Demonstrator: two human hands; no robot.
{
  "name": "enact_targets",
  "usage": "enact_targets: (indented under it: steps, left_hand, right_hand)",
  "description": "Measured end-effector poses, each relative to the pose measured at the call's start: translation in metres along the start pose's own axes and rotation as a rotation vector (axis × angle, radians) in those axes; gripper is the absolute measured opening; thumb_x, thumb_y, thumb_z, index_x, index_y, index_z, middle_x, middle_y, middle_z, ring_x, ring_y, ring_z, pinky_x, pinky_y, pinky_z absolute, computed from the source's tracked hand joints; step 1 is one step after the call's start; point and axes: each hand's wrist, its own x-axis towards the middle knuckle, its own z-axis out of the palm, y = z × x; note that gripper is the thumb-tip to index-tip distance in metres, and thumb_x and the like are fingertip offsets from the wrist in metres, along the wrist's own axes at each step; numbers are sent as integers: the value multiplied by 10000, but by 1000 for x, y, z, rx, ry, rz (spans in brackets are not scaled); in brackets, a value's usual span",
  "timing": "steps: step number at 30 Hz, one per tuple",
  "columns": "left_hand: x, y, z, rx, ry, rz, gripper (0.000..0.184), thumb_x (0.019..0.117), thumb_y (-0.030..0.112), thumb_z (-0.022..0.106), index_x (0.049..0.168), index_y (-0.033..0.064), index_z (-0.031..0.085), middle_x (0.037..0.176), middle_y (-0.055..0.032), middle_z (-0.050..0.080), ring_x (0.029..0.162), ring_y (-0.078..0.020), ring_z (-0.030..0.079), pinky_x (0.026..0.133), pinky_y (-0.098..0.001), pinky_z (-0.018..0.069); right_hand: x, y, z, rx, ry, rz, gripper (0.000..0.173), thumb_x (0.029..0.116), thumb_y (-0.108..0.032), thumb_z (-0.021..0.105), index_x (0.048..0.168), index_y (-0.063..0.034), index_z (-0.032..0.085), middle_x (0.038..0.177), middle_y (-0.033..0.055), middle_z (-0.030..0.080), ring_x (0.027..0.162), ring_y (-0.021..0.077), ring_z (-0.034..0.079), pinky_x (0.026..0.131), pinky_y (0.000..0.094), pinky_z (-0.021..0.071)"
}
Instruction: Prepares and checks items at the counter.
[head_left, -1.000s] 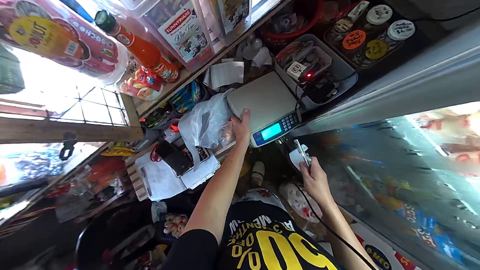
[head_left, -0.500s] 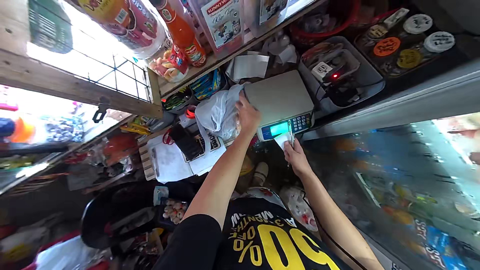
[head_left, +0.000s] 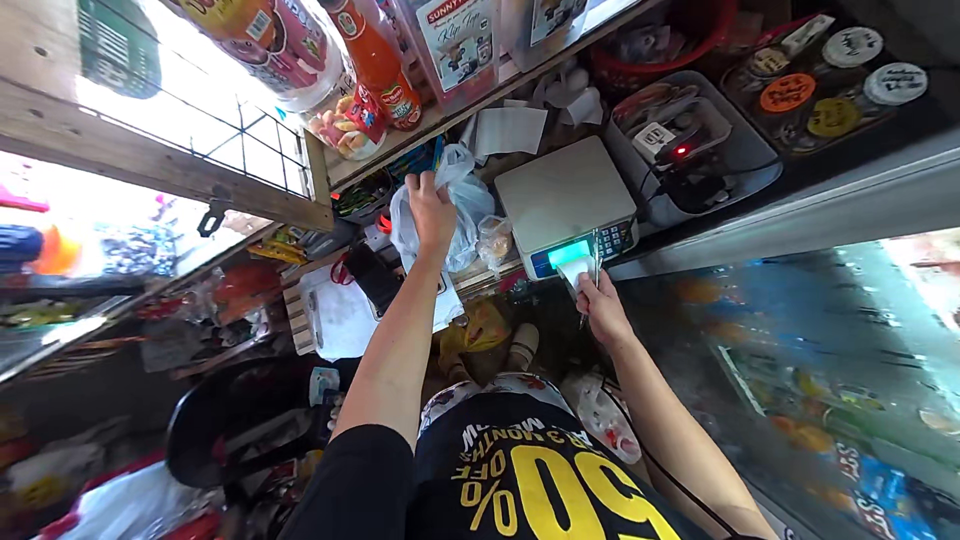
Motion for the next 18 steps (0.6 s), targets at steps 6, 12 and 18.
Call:
enact_targets:
  steps: [6, 12, 18]
  left_hand:
    - [-31, -11, -22, 123, -264, -61, 395, 949, 1, 586, 1340, -49, 601, 1485, -281, 473, 1339, -463, 495, 1087, -589, 443]
    - [-85, -23, -41, 36, -81, 107, 377, 967, 5, 574, 1342, -5, 604, 1445, -279, 487, 1271, -443, 546, 1012, -549, 510]
    - [-137, -18, -41, -43, -8, 276, 370, 955, 28, 588, 1324, 37, 608, 1434, -228, 469, 1255, -340, 545, 991, -443, 528]
  right_hand:
    - [-25, -36, -25, -432, -136, 57, 290, 1075, -225, 512, 1300, -42, 533, 789, 3, 504, 573, 57, 425, 538, 246, 388]
    - [-8, -84, 11, -408, -96, -73, 244, 1036, -205, 608, 1212, -36, 602, 838, 28, 590, 619, 57, 483, 582, 250, 429]
    - [65, -111, 59, -542, -92, -127, 336, 1041, -255, 605, 1239, 17, 608, 1033, 156, 637, 889, 205, 589, 815, 406, 499]
